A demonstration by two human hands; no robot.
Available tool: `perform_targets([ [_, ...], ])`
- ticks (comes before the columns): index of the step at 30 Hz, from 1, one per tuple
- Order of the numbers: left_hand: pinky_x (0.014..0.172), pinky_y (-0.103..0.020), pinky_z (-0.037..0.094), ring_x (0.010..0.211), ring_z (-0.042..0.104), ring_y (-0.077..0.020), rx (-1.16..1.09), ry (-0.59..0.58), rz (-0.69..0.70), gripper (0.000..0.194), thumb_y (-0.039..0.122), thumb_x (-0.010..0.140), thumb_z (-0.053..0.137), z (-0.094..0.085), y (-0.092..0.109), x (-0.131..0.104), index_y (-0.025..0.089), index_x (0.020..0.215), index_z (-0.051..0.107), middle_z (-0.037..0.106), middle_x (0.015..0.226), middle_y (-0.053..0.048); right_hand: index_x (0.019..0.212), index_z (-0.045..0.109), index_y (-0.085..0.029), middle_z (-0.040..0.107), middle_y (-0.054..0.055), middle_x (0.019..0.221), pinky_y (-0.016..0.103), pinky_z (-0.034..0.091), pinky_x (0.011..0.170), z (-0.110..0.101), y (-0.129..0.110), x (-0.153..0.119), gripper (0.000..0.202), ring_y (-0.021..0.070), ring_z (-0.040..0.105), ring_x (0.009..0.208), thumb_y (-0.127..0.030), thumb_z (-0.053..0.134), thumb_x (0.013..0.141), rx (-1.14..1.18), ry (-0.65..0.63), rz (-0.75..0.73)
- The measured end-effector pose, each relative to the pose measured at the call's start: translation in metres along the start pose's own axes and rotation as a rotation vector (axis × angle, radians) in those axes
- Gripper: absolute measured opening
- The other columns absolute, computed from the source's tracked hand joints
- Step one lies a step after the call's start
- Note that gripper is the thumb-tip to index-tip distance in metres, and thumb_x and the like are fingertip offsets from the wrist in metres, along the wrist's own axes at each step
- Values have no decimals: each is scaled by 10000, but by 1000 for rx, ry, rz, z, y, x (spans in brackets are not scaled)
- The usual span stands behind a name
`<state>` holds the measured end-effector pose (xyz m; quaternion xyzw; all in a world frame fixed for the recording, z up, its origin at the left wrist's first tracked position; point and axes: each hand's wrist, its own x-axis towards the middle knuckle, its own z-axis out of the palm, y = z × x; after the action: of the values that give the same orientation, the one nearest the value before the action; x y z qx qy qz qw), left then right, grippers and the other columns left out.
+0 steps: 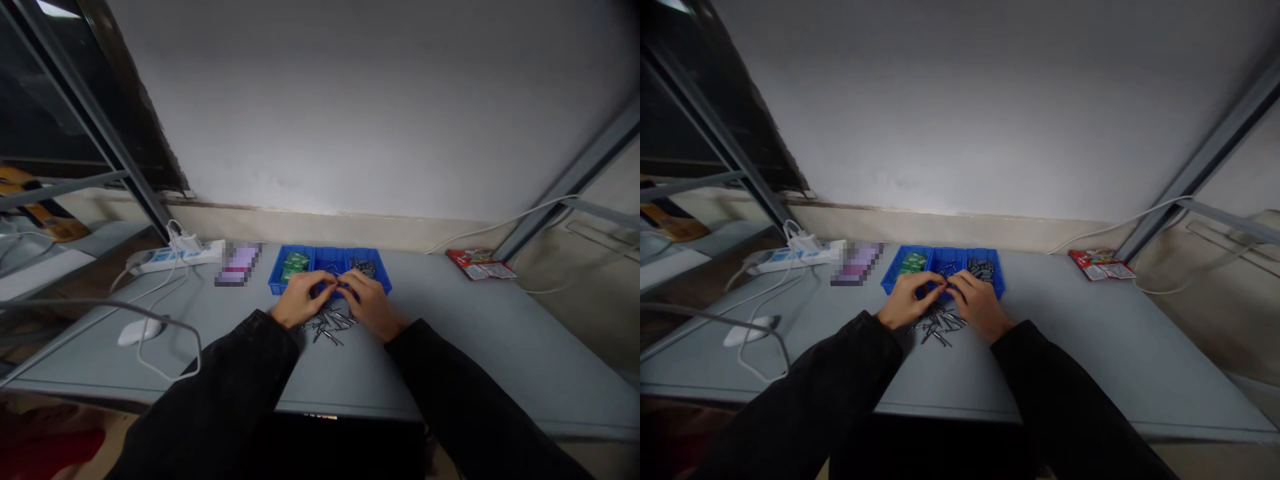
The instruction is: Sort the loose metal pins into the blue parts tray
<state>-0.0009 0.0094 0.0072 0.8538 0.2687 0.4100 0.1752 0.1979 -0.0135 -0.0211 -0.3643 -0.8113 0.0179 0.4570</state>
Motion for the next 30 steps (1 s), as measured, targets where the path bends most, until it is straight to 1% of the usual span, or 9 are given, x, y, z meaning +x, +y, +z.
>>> perform_targets([
  [3, 701, -255, 496, 733, 643, -117, 0, 11, -28, 103, 231, 967, 602, 0, -2, 0, 179, 988, 689, 737, 924, -26, 1050, 641, -209, 669, 54, 997, 315, 513, 855, -1, 1, 0, 144, 193, 649, 929, -234, 499, 1044, 4, 11, -7],
  [6, 739, -277, 506, 765, 655, -133, 9, 22, -54, 136, 273, 972, 605, 0, -3, 1, 173, 969, 696, 740, 923, -40, 1028, 645, -208, 672, 46, 979, 309, 504, 862, -3, 1, 0, 171, 184, 647, 919, -221, 477, 1053, 6, 13, -2],
  [10, 719, -270, 490, 718, 635, -128, 17, -12, -88, 172, 298, 983, 591, -1, -3, 1, 165, 961, 697, 729, 849, -26, 1026, 646, -208, 667, 49, 950, 307, 502, 832, -4, -1, 1, 184, 184, 642, 894, -243, 468, 1058, -4, 30, 23],
  [15, 697, -272, 473, 698, 617, -130, 46, -46, -77, 220, 304, 1003, 548, -1, 0, 0, 152, 948, 697, 716, 825, -28, 1064, 632, -208, 660, 53, 959, 303, 504, 801, -2, -1, 1, 152, 185, 640, 887, -258, 488, 1049, 2, 18, 23],
  [22, 730, -264, 474, 744, 629, -123, 37, -67, -74, 186, 277, 1002, 553, -1, 0, 1, 160, 967, 694, 719, 861, -18, 1052, 632, -206, 655, 52, 978, 306, 491, 826, -1, -1, 1, 198, 185, 635, 917, -249, 439, 1067, 7, -9, 29],
  [26, 709, -264, 457, 707, 611, -125, 51, -67, -82, 192, 289, 1001, 554, -1, -1, 1, 163, 973, 696, 716, 848, -21, 1090, 613, -198, 650, 53, 979, 307, 483, 809, -1, -2, 1, 179, 187, 632, 909, -241, 442, 1063, -7, 1, 29],
  [30, 694, -267, 449, 688, 603, -132, 62, -82, -78, 196, 290, 999, 554, -1, -2, 1, 162, 960, 697, 707, 808, -21, 1035, 616, -200, 649, 53, 948, 299, 485, 787, -1, -2, 1, 199, 184, 629, 878, -244, 425, 1067, -12, -1, 25],
])
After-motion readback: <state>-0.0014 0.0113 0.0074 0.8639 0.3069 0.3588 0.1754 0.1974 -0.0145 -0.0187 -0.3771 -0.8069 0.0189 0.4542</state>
